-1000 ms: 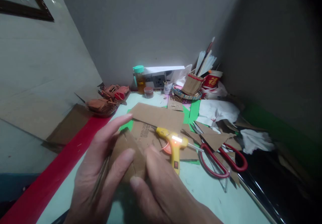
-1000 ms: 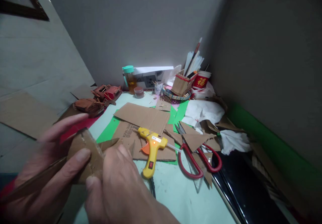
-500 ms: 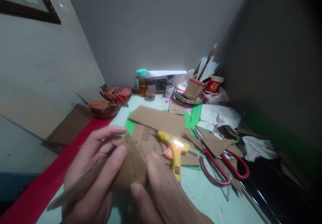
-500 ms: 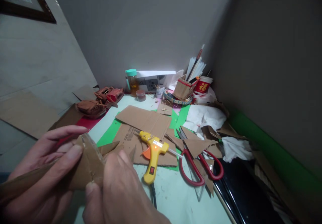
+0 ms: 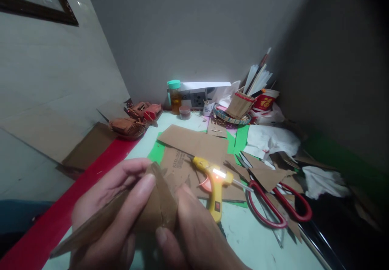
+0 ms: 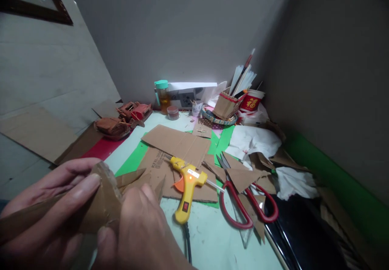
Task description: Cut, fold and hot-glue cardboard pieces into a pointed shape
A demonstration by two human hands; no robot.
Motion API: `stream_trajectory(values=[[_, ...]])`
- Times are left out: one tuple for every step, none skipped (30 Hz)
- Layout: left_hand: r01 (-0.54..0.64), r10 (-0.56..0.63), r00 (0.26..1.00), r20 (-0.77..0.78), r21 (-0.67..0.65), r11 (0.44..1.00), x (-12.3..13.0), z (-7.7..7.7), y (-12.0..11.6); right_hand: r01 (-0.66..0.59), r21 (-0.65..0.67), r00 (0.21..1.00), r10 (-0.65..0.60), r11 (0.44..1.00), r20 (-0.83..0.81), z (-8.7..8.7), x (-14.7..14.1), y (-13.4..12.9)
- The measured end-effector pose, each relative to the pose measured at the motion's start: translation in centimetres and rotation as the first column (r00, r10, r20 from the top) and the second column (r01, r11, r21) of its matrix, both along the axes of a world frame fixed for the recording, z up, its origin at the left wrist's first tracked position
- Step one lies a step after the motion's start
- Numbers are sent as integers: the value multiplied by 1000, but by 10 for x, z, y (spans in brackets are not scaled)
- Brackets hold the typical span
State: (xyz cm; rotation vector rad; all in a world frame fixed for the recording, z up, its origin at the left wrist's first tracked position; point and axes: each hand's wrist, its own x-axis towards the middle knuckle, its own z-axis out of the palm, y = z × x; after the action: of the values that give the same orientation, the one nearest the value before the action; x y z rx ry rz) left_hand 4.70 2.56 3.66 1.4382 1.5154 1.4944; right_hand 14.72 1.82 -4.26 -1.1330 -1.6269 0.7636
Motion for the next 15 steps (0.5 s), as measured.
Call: stream_trajectory(values=[[2,-1,1000,30,-28,1000,-1,1,0,-13,0,1000,13,1000,15,-1,0,1],[-3,8,998,69,-64,998,0,2,0,-29,-3,999,30,1000,36,-1,1,2],[-11,21,995,97,-99,995,0,3,-1,-51,-11,997,51,999,55,-1,2,3],[-16,30,994,108,-126,992,1,5,-1,-73,-21,995,74,997,68,0,2,3],[-20,35,993,108,-143,989,2,6,-2,-89,-26,994,90,996,68,1,2,3],[-22,39,993,109,-157,987,3,7,-2,-90,-35,994,92,995,59,3,3,3],[-24,44,993,113,-168,985,3,7,-2,-84,-45,995,86,995,46,6,3,2],[-24,44,992,116,-169,985,2,6,-1,-71,-57,997,73,996,36,9,4,0],[-18,36,992,119,-153,988,0,4,1,-54,-73,998,56,996,35,14,5,-2],[-10,24,993,119,-119,993,-2,1,3,-41,-93,998,45,995,45,18,7,-3],[3,7,993,118,-83,997,-4,-1,6,-38,-115,997,46,993,64,23,9,-5],[23,-17,992,122,-49,999,-7,-4,8,-51,-127,994,62,991,86,26,13,-7],[26,-23,992,125,-16,1000,-8,-6,9,-72,-127,990,86,989,109,29,17,-8],[33,-28,991,134,-32,999,-10,-7,10,-90,-116,985,105,989,134,31,21,-9],[38,-36,992,119,-20,999,-10,-7,11,-103,-83,978,116,991,172,32,24,-9]])
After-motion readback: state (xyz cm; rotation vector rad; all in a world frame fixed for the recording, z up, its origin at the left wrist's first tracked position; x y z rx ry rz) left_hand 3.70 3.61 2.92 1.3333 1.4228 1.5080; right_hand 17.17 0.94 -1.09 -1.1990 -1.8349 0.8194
